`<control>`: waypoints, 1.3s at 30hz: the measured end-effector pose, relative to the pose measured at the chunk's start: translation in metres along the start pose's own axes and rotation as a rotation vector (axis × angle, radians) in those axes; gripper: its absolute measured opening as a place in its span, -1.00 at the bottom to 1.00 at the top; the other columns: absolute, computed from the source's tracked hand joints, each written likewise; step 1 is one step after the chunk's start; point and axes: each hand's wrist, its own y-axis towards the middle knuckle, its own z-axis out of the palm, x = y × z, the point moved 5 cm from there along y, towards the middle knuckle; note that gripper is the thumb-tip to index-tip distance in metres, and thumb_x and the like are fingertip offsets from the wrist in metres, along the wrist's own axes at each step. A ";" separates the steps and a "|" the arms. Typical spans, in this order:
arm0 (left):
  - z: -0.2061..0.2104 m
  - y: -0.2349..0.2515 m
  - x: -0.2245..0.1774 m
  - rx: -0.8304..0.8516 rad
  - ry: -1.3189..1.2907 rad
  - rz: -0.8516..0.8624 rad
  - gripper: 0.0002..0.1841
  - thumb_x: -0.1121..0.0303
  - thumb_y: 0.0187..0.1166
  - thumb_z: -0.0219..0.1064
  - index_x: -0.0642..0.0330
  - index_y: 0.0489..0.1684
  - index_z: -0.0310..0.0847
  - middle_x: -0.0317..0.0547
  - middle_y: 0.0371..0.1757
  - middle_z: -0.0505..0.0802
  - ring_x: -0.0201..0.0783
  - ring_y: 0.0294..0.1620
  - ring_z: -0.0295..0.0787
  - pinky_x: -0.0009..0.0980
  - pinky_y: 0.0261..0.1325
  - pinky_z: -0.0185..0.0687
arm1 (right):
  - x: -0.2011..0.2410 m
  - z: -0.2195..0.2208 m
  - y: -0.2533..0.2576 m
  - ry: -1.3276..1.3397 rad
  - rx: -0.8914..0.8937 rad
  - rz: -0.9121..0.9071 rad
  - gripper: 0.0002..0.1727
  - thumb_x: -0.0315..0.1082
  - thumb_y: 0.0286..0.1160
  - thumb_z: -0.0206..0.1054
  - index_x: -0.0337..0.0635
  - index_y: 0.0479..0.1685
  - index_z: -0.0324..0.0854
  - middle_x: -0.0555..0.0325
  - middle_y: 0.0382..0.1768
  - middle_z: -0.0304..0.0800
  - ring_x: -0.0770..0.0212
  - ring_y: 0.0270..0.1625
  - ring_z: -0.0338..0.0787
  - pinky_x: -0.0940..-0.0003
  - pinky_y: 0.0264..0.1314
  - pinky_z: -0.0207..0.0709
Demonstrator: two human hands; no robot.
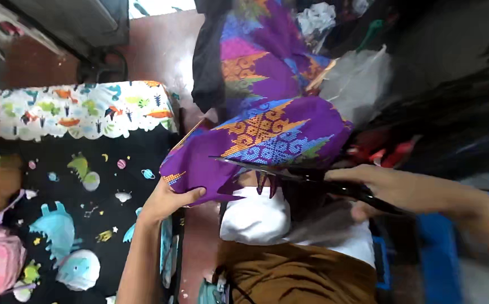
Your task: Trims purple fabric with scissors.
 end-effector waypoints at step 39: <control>0.040 -0.089 0.022 -0.172 -0.203 0.103 -0.55 0.31 0.25 0.68 -0.23 0.14 0.73 -0.61 0.00 0.93 -0.59 0.05 0.86 -0.50 0.21 0.80 | 0.026 0.225 -0.076 0.658 -0.219 0.021 -0.17 0.44 0.27 0.36 -0.31 -0.11 0.65 0.23 -0.41 0.67 0.53 -0.38 0.58 0.55 -0.34 0.47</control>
